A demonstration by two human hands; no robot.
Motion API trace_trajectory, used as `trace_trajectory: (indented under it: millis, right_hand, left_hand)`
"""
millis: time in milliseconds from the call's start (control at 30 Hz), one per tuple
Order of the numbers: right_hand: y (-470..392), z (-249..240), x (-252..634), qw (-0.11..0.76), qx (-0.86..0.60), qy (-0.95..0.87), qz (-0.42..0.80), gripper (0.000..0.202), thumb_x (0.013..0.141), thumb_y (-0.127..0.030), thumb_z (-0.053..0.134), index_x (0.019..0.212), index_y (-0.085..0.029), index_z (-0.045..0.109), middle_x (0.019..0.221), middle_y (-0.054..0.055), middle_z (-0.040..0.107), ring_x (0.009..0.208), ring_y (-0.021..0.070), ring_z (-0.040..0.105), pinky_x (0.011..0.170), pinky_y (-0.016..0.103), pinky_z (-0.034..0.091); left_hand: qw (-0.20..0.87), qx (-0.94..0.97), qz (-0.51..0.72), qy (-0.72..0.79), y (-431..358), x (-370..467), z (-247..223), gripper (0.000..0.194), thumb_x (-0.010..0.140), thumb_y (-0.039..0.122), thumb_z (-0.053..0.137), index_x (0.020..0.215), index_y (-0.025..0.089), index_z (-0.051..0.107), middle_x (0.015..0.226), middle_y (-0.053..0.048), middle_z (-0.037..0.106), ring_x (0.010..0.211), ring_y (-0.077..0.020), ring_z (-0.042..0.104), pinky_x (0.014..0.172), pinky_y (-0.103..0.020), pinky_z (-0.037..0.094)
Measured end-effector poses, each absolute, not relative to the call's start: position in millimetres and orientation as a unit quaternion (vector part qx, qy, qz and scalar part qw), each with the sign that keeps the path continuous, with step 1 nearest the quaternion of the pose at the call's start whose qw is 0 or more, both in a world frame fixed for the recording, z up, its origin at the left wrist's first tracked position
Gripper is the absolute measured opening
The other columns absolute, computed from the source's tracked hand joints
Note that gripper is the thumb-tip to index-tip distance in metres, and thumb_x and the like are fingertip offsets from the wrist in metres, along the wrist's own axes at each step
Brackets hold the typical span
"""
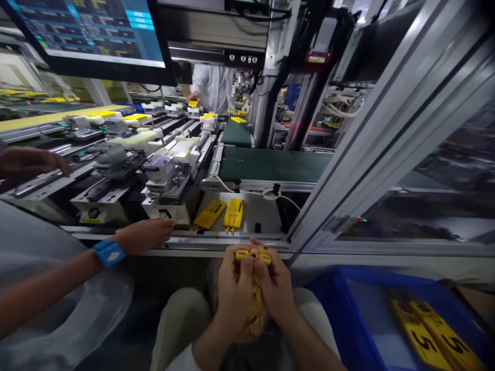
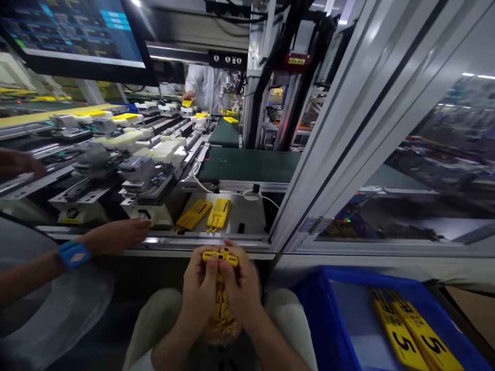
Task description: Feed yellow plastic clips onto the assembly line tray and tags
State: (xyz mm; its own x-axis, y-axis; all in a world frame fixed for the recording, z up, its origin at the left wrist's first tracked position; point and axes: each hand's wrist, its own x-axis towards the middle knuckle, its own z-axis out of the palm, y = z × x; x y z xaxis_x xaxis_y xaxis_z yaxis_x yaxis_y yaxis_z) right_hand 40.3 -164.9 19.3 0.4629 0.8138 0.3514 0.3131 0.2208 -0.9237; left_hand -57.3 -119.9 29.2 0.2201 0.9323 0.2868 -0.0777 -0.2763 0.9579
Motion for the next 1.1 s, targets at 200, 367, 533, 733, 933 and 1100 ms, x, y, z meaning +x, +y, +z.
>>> trace_trajectory:
  millis: [200,367,533,733,933,1100]
  right_hand:
    - [-140.0,40.3,67.8,0.561,-0.577,-0.558,0.203,0.028,0.097,-0.043,0.051,0.113,-0.024,0.065,0.107,0.004,0.075,0.099,0.0189,0.068,0.089,0.031,0.05]
    - [-158.0,34.3,49.3,0.565,-0.607,-0.513,0.223,0.027,0.097,-0.045,0.05,0.11,-0.025,0.063,0.1,0.002,0.075,0.094,0.0182,0.068,0.083,0.028,0.049]
    - [-175.6,27.4,37.5,0.532,-0.65,-0.487,0.239,0.031,0.096,-0.049,0.05,0.106,-0.024,0.064,0.098,0.003,0.074,0.089,0.0185,0.066,0.079,0.028,0.046]
    - [-192.9,23.5,31.1,0.517,-0.647,-0.485,0.28,0.029,0.096,-0.047,0.048,0.098,-0.023,0.064,0.086,0.001,0.07,0.086,0.0177,0.064,0.076,0.027,0.045]
    - [-217.0,9.5,29.4,0.574,-0.569,-0.405,0.428,0.028,0.092,-0.05,0.058,0.095,-0.023,0.064,0.08,-0.003,0.063,0.071,0.0127,0.056,0.065,0.024,0.043]
    - [-234.4,10.7,14.7,0.608,-0.443,-0.283,0.596,0.028,0.082,-0.039,0.073,0.104,-0.023,0.065,0.092,-0.002,0.068,0.085,0.0137,0.064,0.074,0.025,0.05]
  left_hand:
    - [0.312,0.716,0.537,0.318,-84.1,-54.0,42.5,0.023,0.095,0.044,0.053,0.094,0.022,0.059,0.088,-0.004,0.063,0.083,-0.0195,0.061,0.077,-0.032,0.048]
    - [0.402,0.673,0.52,0.34,-103.0,-59.6,36.7,0.023,0.096,0.044,0.052,0.096,0.022,0.059,0.084,-0.001,0.064,0.074,-0.0161,0.062,0.07,-0.026,0.049]
    - [0.448,0.626,0.5,0.396,-120.9,-64.6,20.6,0.032,0.092,0.052,0.056,0.096,0.021,0.061,0.084,-0.002,0.067,0.076,-0.0172,0.065,0.072,-0.027,0.051]
    - [0.45,0.611,0.485,0.434,-141.4,-71.8,9.2,0.033,0.093,0.052,0.052,0.093,0.021,0.061,0.083,-0.003,0.068,0.077,-0.0192,0.065,0.072,-0.03,0.054]
    - [0.458,0.733,0.375,0.336,-146.5,-110.2,12.3,0.028,0.084,0.041,0.067,0.105,0.023,0.068,0.107,-0.008,0.072,0.099,-0.0246,0.069,0.089,-0.037,0.055]
    - [0.478,0.783,0.253,0.307,-154.9,-130.3,25.4,0.037,0.089,0.032,0.061,0.126,0.027,0.065,0.127,-0.009,0.071,0.114,-0.0257,0.068,0.1,-0.038,0.052]
